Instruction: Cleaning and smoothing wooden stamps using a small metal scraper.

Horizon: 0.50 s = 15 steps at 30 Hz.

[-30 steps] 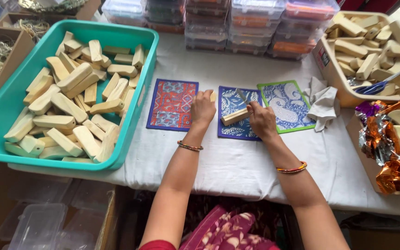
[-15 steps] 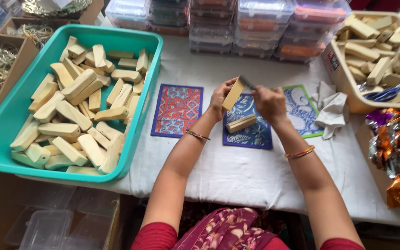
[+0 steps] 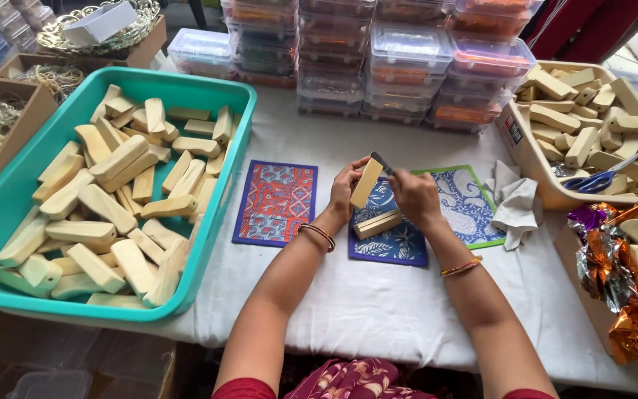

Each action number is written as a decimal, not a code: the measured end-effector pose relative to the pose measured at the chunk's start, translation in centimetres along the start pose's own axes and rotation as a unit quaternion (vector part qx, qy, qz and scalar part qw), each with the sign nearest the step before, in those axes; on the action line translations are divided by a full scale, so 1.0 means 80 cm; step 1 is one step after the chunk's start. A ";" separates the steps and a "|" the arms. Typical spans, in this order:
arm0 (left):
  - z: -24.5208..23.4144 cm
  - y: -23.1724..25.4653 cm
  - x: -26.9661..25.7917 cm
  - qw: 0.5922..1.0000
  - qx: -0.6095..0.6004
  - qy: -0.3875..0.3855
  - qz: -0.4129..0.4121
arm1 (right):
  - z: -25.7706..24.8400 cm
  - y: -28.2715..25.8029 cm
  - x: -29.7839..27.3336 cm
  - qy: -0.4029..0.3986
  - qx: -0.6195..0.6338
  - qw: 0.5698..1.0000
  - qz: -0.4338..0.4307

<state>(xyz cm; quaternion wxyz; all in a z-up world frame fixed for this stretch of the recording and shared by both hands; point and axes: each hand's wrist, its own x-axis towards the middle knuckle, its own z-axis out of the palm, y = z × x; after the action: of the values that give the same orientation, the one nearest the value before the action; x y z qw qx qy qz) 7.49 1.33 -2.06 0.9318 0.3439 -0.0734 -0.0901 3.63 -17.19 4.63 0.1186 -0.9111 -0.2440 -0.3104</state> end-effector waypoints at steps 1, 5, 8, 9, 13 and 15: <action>0.007 0.002 0.001 1.000 0.000 -0.002 0.000 | 0.004 0.003 -0.008 0.001 -0.001 1.000 0.000; 0.012 0.008 -0.013 1.000 0.021 0.009 -0.005 | 0.018 0.013 -0.018 -0.004 0.028 0.999 -0.030; 0.017 0.008 -0.014 1.000 0.019 0.011 -0.001 | 0.017 0.021 -0.017 0.027 0.030 0.999 0.036; 0.019 0.010 -0.014 1.000 0.018 0.013 0.000 | 0.018 0.020 -0.018 0.056 0.028 0.998 -0.010; 0.018 0.007 -0.017 1.000 0.014 0.026 -0.001 | 0.018 0.000 -0.027 0.046 0.114 0.992 0.036; 0.013 0.002 -0.012 0.999 -0.001 0.033 0.015 | 0.014 -0.004 -0.023 0.018 0.089 0.993 -0.072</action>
<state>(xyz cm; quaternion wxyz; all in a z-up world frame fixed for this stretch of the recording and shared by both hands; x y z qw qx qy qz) 6.36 1.04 -1.24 0.9354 0.3444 -0.0475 -0.0651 2.77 -17.15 2.67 0.1811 -0.8715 -0.3330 -0.3112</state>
